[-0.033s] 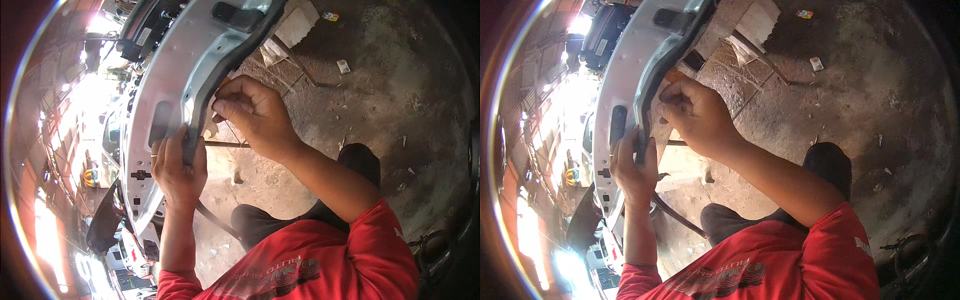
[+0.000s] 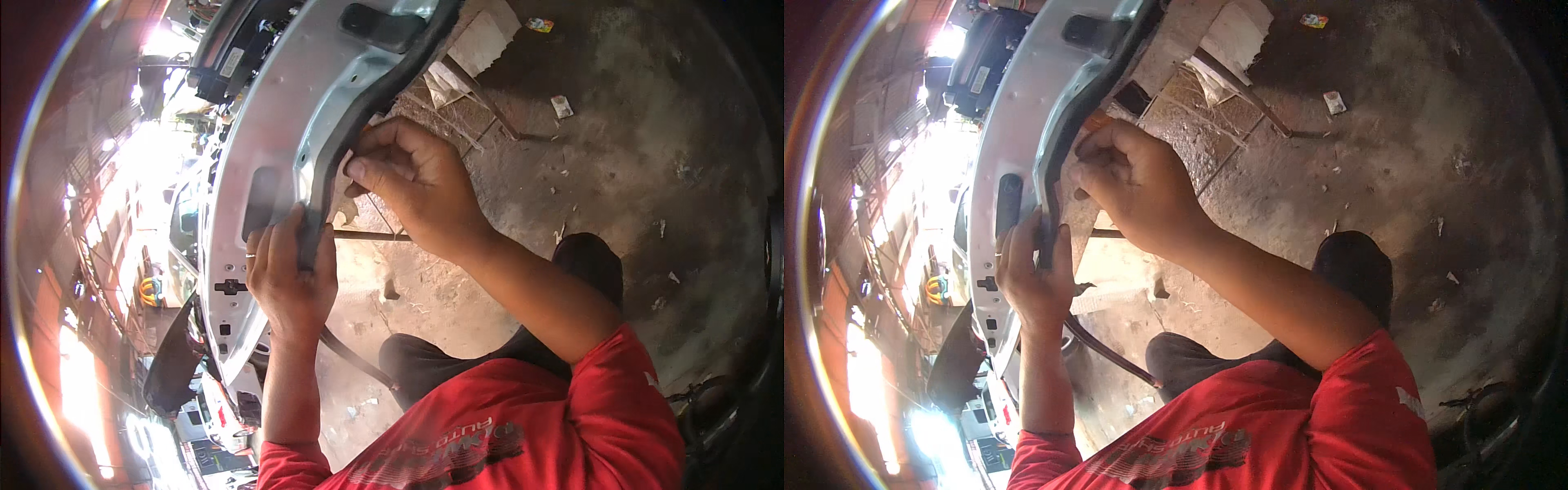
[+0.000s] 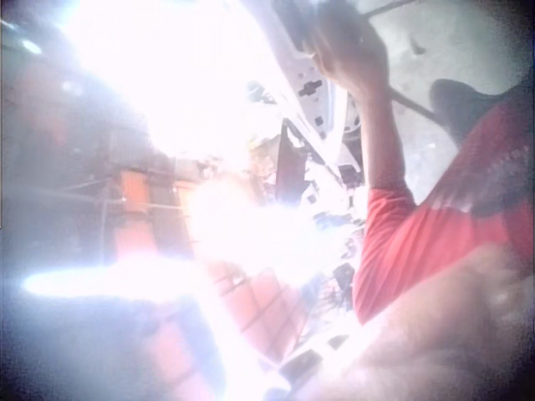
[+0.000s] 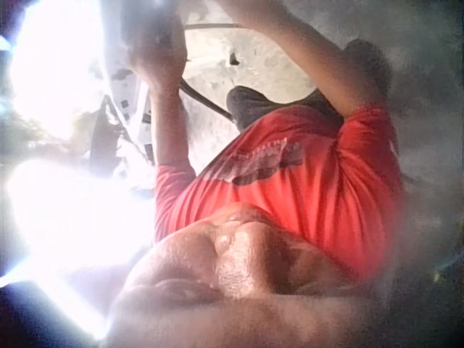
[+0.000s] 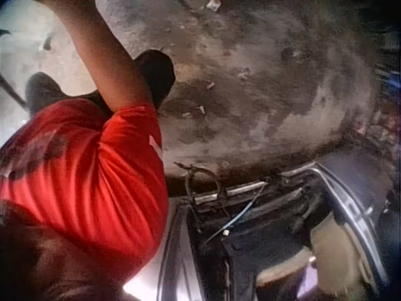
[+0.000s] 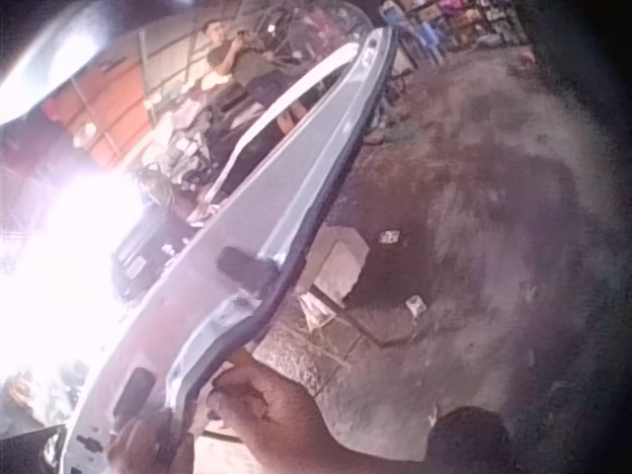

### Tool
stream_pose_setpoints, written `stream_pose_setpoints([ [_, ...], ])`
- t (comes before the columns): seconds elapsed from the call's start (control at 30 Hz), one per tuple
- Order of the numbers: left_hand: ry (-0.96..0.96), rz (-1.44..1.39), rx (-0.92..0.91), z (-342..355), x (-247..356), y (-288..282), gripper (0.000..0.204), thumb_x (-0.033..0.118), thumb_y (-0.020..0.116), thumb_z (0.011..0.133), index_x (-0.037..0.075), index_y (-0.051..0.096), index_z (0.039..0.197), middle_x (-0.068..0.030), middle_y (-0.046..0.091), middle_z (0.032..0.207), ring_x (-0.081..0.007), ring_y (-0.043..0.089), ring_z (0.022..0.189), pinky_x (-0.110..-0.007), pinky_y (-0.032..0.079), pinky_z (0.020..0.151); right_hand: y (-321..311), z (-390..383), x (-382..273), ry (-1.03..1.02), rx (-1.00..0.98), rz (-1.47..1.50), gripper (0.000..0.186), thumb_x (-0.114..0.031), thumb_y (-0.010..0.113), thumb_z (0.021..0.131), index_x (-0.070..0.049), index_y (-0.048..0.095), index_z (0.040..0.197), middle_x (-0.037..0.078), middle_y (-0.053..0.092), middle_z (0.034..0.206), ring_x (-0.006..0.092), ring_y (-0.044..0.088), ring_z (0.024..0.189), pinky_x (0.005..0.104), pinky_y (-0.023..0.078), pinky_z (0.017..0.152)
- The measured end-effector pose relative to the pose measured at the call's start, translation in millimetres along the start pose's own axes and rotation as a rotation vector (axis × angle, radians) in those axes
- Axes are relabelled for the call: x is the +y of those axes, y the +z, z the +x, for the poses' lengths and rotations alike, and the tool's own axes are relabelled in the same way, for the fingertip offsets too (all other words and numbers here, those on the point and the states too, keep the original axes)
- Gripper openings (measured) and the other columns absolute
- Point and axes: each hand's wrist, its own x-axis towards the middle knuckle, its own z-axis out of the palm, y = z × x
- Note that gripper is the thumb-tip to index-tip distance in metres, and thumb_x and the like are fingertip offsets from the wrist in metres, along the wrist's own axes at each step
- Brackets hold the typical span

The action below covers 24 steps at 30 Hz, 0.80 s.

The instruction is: The person removes a rubber seal from a car door, then uses a screwdriver to remove screws and a plastic clip from the door frame. They also pick up a small metal part from the car seat.

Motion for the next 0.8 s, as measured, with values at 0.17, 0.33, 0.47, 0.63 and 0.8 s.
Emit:
stream_pose_setpoints([
  [0.17, 0.029, -0.042, -0.006, 8, 2, 3, 0.049, 0.009, 0.083, 0.083, 0.005, 0.074, 0.131, -0.015, 0.072, 0.097, -0.0362, 0.067, 0.087, -0.046, 0.055, 0.081, 10, 8, -8, 0.01, 0.035, 0.142, 0.023, -0.003, 0.072, 0.099, 0.004, 0.062, 0.118, 0.008, 0.072, 0.104, 0.0134, 0.072, 0.097, 0.0294, 0.06, 0.085],
  [0.33, 0.052, -0.052, -0.055, 18, 3, -2, 0.064, 0.006, 0.083, 0.08, 0.012, 0.071, 0.143, -0.0094, 0.064, 0.093, -0.0333, 0.061, 0.087, -0.046, 0.053, 0.081, 26, -1, -50, 0.189, -0.029, -0.021, 0.028, -0.011, 0.074, 0.1, 0.003, 0.064, 0.123, 0.008, 0.072, 0.108, 0.0125, 0.071, 0.095, 0.0285, 0.061, 0.083],
  [0.47, 0.018, -0.14, -0.076, 12, -2, -5, 0.064, 0.009, 0.078, 0.079, 0.016, 0.072, 0.142, -0.0026, 0.064, 0.092, -0.0262, 0.059, 0.083, -0.039, 0.053, 0.076, 31, 15, -60, 0.373, 0.033, -0.254, 0.036, -0.022, 0.073, 0.101, 0.004, 0.065, 0.124, 0.012, 0.073, 0.11, 0.016, 0.072, 0.091, 0.0314, 0.061, 0.078],
  [0.63, 0.024, -0.174, -0.014, 5, -5, -1, 0.064, 0.012, 0.073, 0.08, 0.02, 0.072, 0.143, 0.0017, 0.061, 0.087, -0.0217, 0.058, 0.082, -0.035, 0.054, 0.072, 18, -1, -61, 0.262, 0.007, -0.244, 0.037, -0.025, 0.072, 0.101, 0.005, 0.064, 0.122, 0.019, 0.073, 0.109, 0.0287, 0.075, 0.09, 0.0398, 0.064, 0.076],
  [0.8, 0.023, -0.133, -0.032, 8, -5, -3, 0.059, 0.016, 0.07, 0.082, 0.02, 0.074, 0.14, 0.0021, 0.057, 0.087, -0.0199, 0.057, 0.084, -0.033, 0.053, 0.071, 2, 0, -67, 0.301, -0.093, -0.213, 0.039, -0.022, 0.073, 0.1, 0.008, 0.064, 0.124, 0.023, 0.073, 0.114, 0.0337, 0.077, 0.1, 0.0466, 0.067, 0.087],
])
